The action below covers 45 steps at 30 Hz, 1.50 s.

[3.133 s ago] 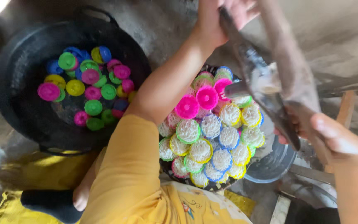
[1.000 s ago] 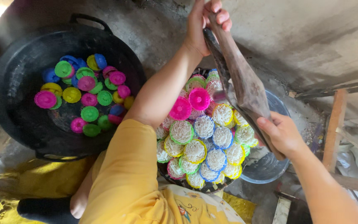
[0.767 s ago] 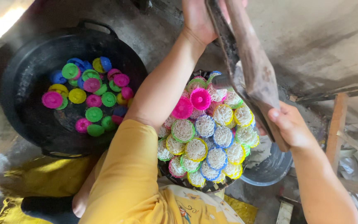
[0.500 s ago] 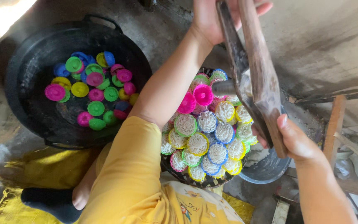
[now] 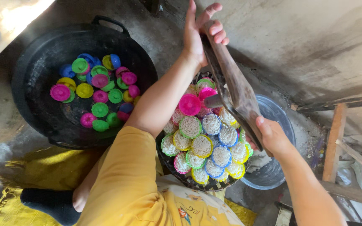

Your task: The person scoops a white dough-like mixture from a metal bowl and loads it into a wooden manual extruder. They then press the extruder to dispense the mixture into colorful plastic cupcake molds arranged in a basket, repeating the process for multiple cups.

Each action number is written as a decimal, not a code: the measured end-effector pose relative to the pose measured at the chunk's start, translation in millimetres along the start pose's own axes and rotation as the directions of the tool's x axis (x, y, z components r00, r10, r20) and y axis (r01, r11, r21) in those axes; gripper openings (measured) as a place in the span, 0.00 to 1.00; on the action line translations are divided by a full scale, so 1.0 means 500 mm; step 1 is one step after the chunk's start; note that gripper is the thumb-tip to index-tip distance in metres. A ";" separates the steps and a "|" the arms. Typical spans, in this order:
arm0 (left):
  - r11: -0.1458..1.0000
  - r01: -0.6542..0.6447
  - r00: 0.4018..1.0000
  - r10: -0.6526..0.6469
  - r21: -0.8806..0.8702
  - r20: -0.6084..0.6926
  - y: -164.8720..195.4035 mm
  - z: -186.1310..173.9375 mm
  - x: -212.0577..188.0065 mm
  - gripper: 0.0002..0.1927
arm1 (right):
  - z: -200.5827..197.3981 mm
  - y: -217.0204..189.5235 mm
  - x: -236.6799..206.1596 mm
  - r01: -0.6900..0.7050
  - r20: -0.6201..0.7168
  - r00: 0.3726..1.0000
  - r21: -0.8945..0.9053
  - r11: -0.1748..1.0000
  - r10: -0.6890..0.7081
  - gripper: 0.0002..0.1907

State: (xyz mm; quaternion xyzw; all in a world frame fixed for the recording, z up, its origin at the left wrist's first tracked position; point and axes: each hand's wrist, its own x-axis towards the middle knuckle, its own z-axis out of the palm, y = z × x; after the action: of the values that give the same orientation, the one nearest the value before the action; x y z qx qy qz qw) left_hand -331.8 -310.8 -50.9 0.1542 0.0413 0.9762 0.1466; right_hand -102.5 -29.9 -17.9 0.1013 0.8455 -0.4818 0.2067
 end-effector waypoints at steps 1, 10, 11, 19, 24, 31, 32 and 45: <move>1.000 -0.009 1.000 0.009 0.011 -0.001 0.007 -0.006 0.003 0.36 | 0.011 -0.003 0.002 0.002 -0.018 1.000 -0.013 1.000 -0.002 0.36; 0.996 -0.047 0.999 0.049 0.072 -0.025 0.028 -0.027 0.059 0.35 | 0.041 -0.050 0.026 0.054 -0.132 0.989 -0.055 0.997 -0.061 0.28; 0.997 -0.045 0.998 0.048 0.069 -0.033 0.024 -0.024 0.062 0.35 | 0.038 -0.053 0.026 0.044 -0.136 0.989 -0.058 0.997 -0.052 0.28; 0.996 -0.013 0.977 0.030 0.085 -0.210 -0.003 0.034 0.032 0.36 | 0.016 -0.046 0.001 0.047 -0.118 0.992 -0.052 0.998 -0.053 0.26; 0.866 0.352 0.924 -0.262 0.355 -0.277 -0.036 0.007 -0.015 0.46 | 0.019 -0.029 -0.037 0.109 -0.123 0.987 0.040 0.993 -0.103 0.24; -0.245 0.546 0.794 -0.154 0.801 -0.588 -0.125 -0.057 -0.130 0.58 | 0.040 0.002 -0.057 0.161 -0.197 0.972 0.146 0.976 -0.131 0.23; -0.220 0.564 0.788 -0.143 0.796 -0.599 -0.124 -0.052 -0.136 0.58 | 0.044 0.007 -0.061 0.177 -0.201 0.969 0.160 0.971 -0.144 0.23; -0.531 0.328 0.880 -0.128 0.781 -0.457 -0.126 0.063 -0.276 0.46 | 0.082 0.028 -0.157 0.300 -0.348 0.922 0.373 0.878 -0.167 0.24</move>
State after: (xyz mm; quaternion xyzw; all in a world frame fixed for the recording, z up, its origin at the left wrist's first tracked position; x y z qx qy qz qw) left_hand -179.4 -290.6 -68.9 0.1300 0.8872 0.4088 0.1698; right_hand -16.8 -55.5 -11.8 0.1126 0.7496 -0.6521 -0.0134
